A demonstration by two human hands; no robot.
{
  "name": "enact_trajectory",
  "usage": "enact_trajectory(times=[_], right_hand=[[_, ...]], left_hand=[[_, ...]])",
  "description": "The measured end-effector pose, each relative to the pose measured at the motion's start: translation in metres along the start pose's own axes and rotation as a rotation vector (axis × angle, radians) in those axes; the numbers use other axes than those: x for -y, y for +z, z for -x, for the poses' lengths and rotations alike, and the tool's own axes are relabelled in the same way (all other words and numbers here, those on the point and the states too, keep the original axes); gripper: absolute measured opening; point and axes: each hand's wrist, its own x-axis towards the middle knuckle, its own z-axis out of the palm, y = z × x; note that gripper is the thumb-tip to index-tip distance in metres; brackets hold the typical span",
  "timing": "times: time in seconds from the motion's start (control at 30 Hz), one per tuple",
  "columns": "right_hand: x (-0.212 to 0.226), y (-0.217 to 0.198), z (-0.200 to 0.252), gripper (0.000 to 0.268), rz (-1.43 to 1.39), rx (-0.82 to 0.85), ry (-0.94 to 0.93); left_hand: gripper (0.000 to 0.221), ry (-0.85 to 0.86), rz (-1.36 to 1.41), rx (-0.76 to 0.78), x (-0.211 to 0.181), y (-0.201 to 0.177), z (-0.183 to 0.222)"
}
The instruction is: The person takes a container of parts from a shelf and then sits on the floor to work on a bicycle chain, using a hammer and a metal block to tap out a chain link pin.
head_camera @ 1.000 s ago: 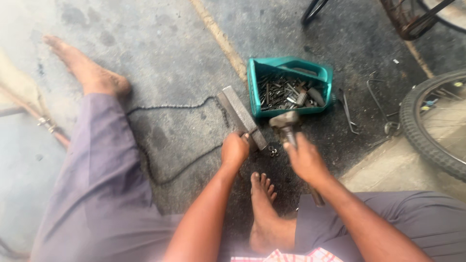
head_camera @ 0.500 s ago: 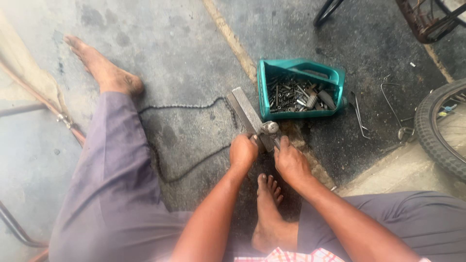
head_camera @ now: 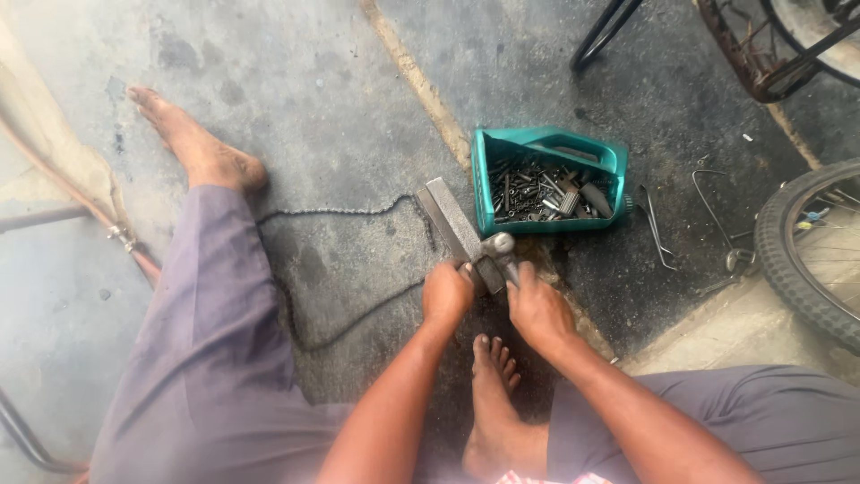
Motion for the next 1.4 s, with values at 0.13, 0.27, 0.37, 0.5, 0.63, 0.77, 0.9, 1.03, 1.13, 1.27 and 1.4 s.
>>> enact_trajectory(times=[0.13,0.27,0.37,0.5,0.63,0.77,0.9,1.03,1.13,1.27,1.4], right_hand=[[-0.037,-0.016,-0.007,0.023,-0.321,0.157,0.381],[-0.095,-0.053,-0.035,0.021,-0.755,0.553,0.628],[-0.127,-0.046,-0.034,0.015,-0.854,0.434,0.895],[-0.15,-0.01,-0.034,0.02,-1.066,0.096,1.078],[-0.161,0.001,-0.038,0.03,-0.963,0.129,1.116],[-0.148,-0.003,-0.03,0.032,-0.459,0.437,1.065],[-0.12,-0.025,-0.032,0.032,0.084,0.487,0.682],[-0.091,-0.058,-0.072,0.03,-0.009,0.154,0.374],[-0.075,-0.072,-0.108,0.022,-0.012,-0.167,-0.04],[-0.059,-0.07,-0.153,0.036,0.163,0.167,-0.056],[-0.05,-0.064,-0.175,0.059,0.201,0.413,0.04]], left_hand=[[0.03,-0.014,-0.001,0.02,0.007,0.006,-0.005],[0.03,-0.014,0.019,0.02,0.009,0.006,-0.006],[0.03,-0.002,0.015,0.017,0.008,0.007,-0.011],[0.03,0.021,0.009,0.027,0.015,0.011,-0.012],[0.03,0.014,-0.017,0.036,0.014,0.012,-0.016],[0.03,0.025,-0.023,0.039,0.012,0.01,-0.015],[0.031,0.037,-0.075,0.044,0.008,0.008,-0.015],[0.032,-0.004,-0.053,0.046,0.007,0.006,-0.012],[0.033,0.037,-0.065,0.042,0.004,0.006,-0.013],[0.035,-0.001,-0.07,0.063,0.004,0.007,-0.012],[0.037,-0.019,-0.073,0.07,0.004,0.007,-0.016]])
